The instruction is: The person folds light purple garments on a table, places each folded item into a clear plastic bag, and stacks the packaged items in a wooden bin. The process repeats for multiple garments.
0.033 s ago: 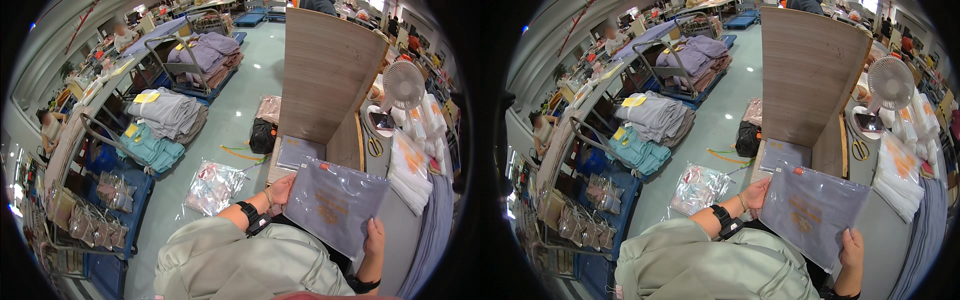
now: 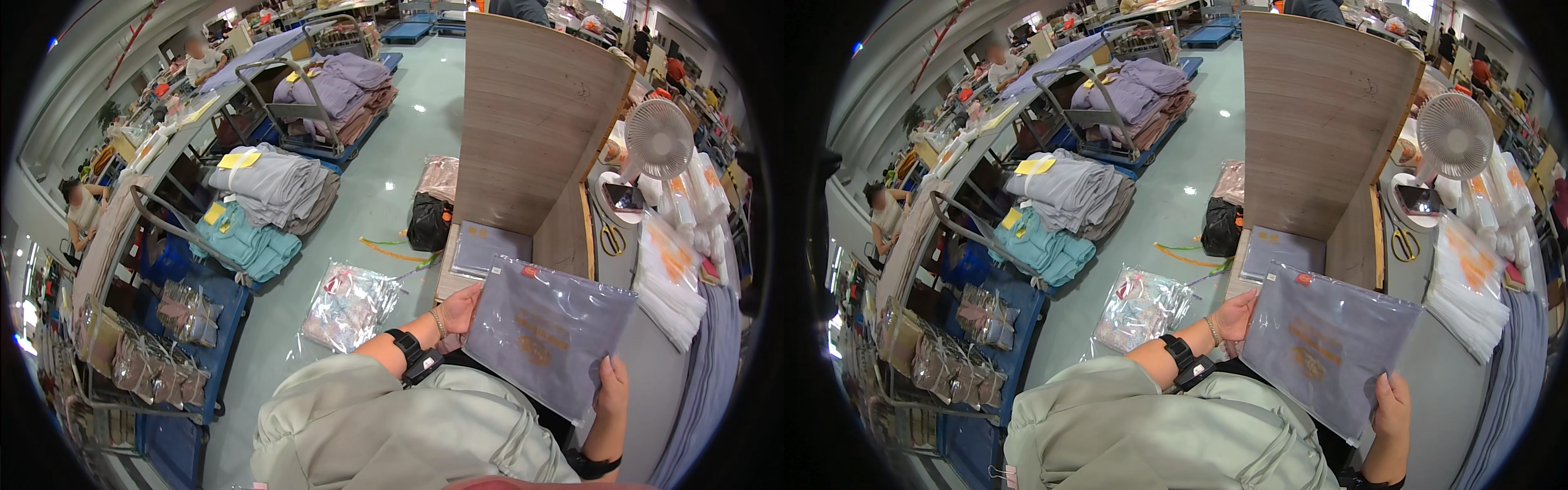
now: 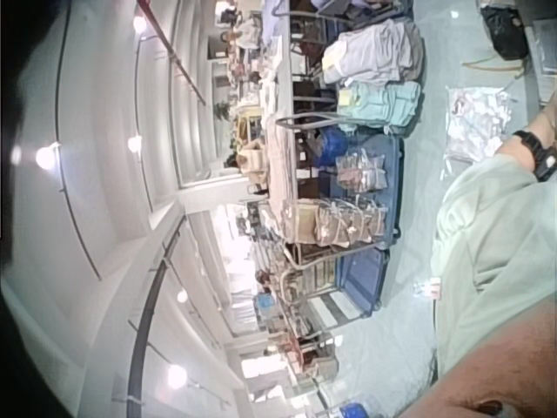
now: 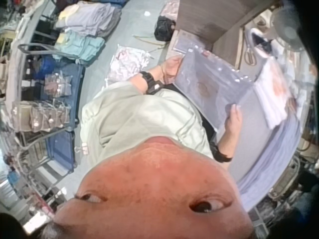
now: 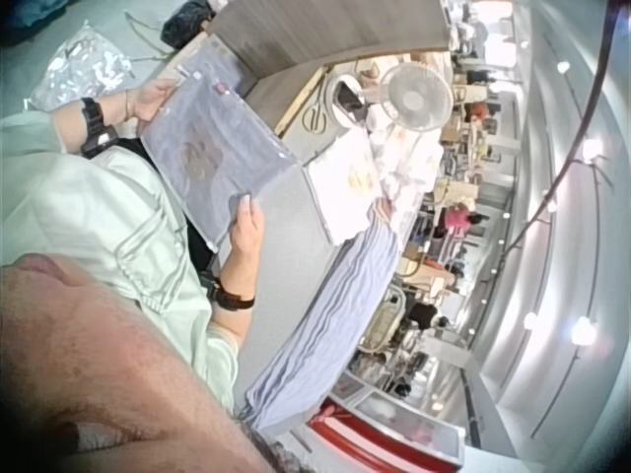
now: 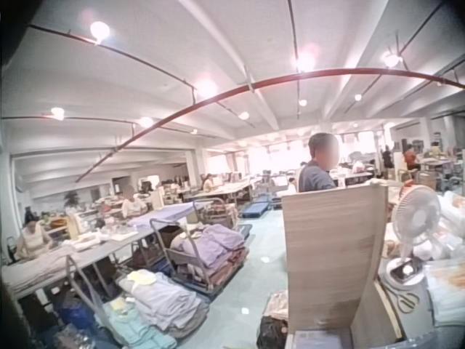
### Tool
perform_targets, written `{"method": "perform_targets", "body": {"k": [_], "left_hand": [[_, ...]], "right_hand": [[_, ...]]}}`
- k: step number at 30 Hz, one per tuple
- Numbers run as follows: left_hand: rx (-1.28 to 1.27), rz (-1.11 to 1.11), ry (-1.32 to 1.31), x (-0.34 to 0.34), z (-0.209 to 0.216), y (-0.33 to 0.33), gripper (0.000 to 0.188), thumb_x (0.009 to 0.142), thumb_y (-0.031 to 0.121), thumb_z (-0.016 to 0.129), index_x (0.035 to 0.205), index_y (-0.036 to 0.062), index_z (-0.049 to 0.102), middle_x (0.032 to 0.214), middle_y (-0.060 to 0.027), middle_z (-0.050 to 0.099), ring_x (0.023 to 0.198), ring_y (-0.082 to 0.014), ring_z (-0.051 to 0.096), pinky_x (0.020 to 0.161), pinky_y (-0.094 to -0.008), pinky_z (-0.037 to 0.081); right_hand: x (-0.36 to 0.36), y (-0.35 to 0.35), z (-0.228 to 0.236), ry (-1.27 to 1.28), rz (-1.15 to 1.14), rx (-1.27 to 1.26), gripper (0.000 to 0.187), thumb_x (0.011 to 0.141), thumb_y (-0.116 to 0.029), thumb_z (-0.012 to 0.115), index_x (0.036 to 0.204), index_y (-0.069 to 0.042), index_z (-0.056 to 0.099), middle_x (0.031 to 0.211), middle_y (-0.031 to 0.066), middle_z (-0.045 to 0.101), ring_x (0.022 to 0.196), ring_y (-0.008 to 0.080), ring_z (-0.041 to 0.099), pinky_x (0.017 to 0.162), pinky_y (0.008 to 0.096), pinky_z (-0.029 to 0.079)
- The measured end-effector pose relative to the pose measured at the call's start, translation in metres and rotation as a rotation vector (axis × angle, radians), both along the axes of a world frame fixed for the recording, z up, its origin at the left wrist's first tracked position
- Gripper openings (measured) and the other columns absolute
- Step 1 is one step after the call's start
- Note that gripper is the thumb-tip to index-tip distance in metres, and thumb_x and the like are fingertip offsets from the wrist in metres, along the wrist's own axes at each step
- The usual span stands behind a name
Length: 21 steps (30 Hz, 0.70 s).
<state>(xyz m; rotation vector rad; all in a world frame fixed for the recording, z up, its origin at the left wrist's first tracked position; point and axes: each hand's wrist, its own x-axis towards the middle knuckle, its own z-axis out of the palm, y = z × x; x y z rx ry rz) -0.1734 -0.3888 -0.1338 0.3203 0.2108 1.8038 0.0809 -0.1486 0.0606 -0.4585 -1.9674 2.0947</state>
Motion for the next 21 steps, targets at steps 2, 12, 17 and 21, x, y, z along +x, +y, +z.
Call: {"method": "perform_targets", "body": {"k": [2, 12, 17, 21], "left_hand": [[-0.024, -0.005, 0.012, 0.0, 0.001, 0.001, 0.057, 0.1, 0.049, 0.031, 0.142, 0.0124, 0.041, 0.14, -0.0102, 0.048, 0.129, -0.0279, 0.046, 0.109, -0.0471, 0.032], [-0.13, 0.069, 0.048, 0.005, 0.011, 0.0, 0.05, 0.099, 0.019, 0.048, 0.145, 0.0106, 0.031, 0.142, -0.0099, 0.045, 0.129, -0.0263, 0.046, 0.109, -0.0467, 0.035], [-0.136, 0.064, 0.072, 0.004, 0.017, 0.004, 0.048, 0.099, 0.019, 0.048, 0.144, 0.01, 0.032, 0.141, -0.0103, 0.045, 0.129, -0.0268, 0.046, 0.108, -0.0469, 0.037], [-0.158, 0.13, 0.139, 0.004, 0.02, 0.005, 0.049, 0.099, 0.023, 0.047, 0.144, 0.0098, 0.032, 0.141, -0.0109, 0.045, 0.129, -0.0284, 0.045, 0.108, -0.0483, 0.035]], "right_hand": [[0.0, 0.001, 0.0, -0.026, -0.018, -0.012, 0.022, 0.096, -0.025, 0.055, 0.085, -0.005, 0.055, 0.073, -0.0088, 0.044, 0.068, 0.0028, 0.037, 0.061, 0.0212, 0.031], [0.007, 0.011, -0.009, 0.048, -0.027, -0.033, 0.019, 0.097, -0.022, 0.053, 0.092, -0.004, 0.057, 0.08, -0.0065, 0.05, 0.072, 0.0039, 0.044, 0.065, 0.0218, 0.037], [0.008, 0.009, -0.002, -0.011, -0.035, -0.162, 0.025, 0.097, -0.022, 0.052, 0.108, 0.0, 0.057, 0.093, 0.0003, 0.06, 0.085, 0.0091, 0.055, 0.076, 0.0247, 0.045], [0.008, 0.008, 0.0, 0.009, -0.066, -0.233, 0.032, 0.097, -0.021, 0.05, 0.118, 0.004, 0.054, 0.106, 0.0082, 0.062, 0.095, 0.0166, 0.06, 0.084, 0.0312, 0.048]]}}
